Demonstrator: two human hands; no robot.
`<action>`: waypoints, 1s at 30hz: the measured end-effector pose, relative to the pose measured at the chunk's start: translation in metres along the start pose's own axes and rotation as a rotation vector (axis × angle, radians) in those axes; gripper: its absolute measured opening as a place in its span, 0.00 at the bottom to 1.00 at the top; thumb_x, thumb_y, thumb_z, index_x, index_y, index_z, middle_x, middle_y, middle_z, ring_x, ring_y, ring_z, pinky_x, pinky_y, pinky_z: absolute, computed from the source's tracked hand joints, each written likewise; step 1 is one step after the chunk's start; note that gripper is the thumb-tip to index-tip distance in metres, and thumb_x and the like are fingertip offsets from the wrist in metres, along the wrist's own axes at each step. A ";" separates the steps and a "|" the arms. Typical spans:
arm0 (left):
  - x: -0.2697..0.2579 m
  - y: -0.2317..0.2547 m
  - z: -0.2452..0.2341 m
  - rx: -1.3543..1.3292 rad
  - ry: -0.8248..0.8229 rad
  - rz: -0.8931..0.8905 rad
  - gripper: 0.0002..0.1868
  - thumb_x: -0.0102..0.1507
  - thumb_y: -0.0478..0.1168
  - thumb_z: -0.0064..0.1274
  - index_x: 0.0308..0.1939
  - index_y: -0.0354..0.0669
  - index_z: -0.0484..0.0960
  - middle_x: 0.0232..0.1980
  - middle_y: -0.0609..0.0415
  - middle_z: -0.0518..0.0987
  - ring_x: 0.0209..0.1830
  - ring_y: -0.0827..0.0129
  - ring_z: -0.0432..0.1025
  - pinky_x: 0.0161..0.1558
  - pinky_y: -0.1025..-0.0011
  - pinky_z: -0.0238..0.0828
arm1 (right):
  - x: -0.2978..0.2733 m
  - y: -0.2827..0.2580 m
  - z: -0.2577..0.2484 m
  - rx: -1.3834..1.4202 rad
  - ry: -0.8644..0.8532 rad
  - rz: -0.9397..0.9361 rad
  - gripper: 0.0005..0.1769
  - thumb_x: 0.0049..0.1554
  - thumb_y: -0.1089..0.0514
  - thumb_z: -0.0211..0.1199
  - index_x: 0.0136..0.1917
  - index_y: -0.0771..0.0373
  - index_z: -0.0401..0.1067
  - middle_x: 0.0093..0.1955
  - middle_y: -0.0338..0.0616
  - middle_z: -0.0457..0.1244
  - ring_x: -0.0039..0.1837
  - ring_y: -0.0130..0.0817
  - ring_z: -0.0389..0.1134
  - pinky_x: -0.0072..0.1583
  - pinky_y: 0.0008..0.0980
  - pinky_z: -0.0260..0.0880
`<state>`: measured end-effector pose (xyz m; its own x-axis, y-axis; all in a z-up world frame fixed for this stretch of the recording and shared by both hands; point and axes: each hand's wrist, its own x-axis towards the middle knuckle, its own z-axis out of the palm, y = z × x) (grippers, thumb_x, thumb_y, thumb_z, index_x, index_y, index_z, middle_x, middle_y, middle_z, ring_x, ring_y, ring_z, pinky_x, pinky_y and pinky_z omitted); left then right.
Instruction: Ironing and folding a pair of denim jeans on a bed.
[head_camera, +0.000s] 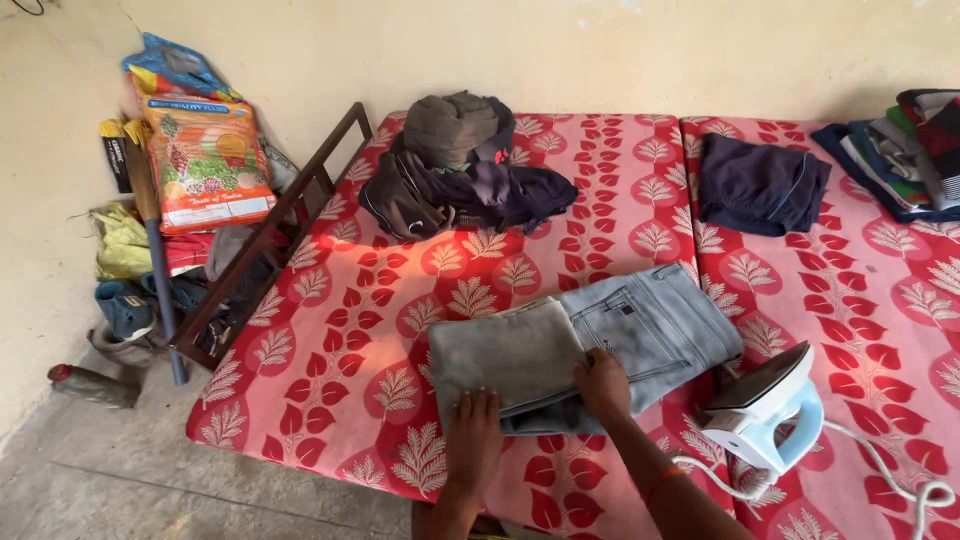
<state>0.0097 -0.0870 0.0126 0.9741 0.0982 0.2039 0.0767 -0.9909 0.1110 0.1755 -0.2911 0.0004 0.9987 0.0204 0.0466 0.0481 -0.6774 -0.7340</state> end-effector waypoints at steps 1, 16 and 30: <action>0.001 0.005 -0.022 -0.002 -0.003 -0.001 0.26 0.64 0.41 0.48 0.66 0.34 0.72 0.70 0.39 0.70 0.70 0.43 0.62 0.67 0.48 0.58 | -0.007 -0.005 -0.003 -0.002 -0.002 0.002 0.18 0.54 0.52 0.68 0.55 0.62 0.76 0.52 0.55 0.69 0.54 0.53 0.72 0.57 0.49 0.72; 0.064 -0.023 -0.028 -0.153 0.017 -0.205 0.44 0.60 0.62 0.52 0.78 0.56 0.59 0.84 0.53 0.44 0.82 0.52 0.38 0.74 0.38 0.33 | -0.032 -0.085 0.003 -0.591 -0.284 -0.399 0.47 0.57 0.32 0.59 0.81 0.47 0.46 0.86 0.39 0.34 0.85 0.49 0.31 0.76 0.68 0.34; 0.069 -0.045 0.011 -0.147 -0.058 -0.221 0.46 0.62 0.71 0.44 0.80 0.68 0.48 0.85 0.59 0.38 0.85 0.56 0.34 0.73 0.32 0.36 | -0.001 -0.015 0.002 -0.275 -0.418 -0.351 0.43 0.60 0.32 0.57 0.79 0.54 0.54 0.85 0.46 0.42 0.85 0.47 0.40 0.76 0.58 0.44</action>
<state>0.0753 -0.0363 0.0110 0.9480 0.3008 0.1037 0.2609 -0.9215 0.2879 0.1734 -0.2797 0.0105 0.8488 0.5256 -0.0569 0.4248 -0.7421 -0.5185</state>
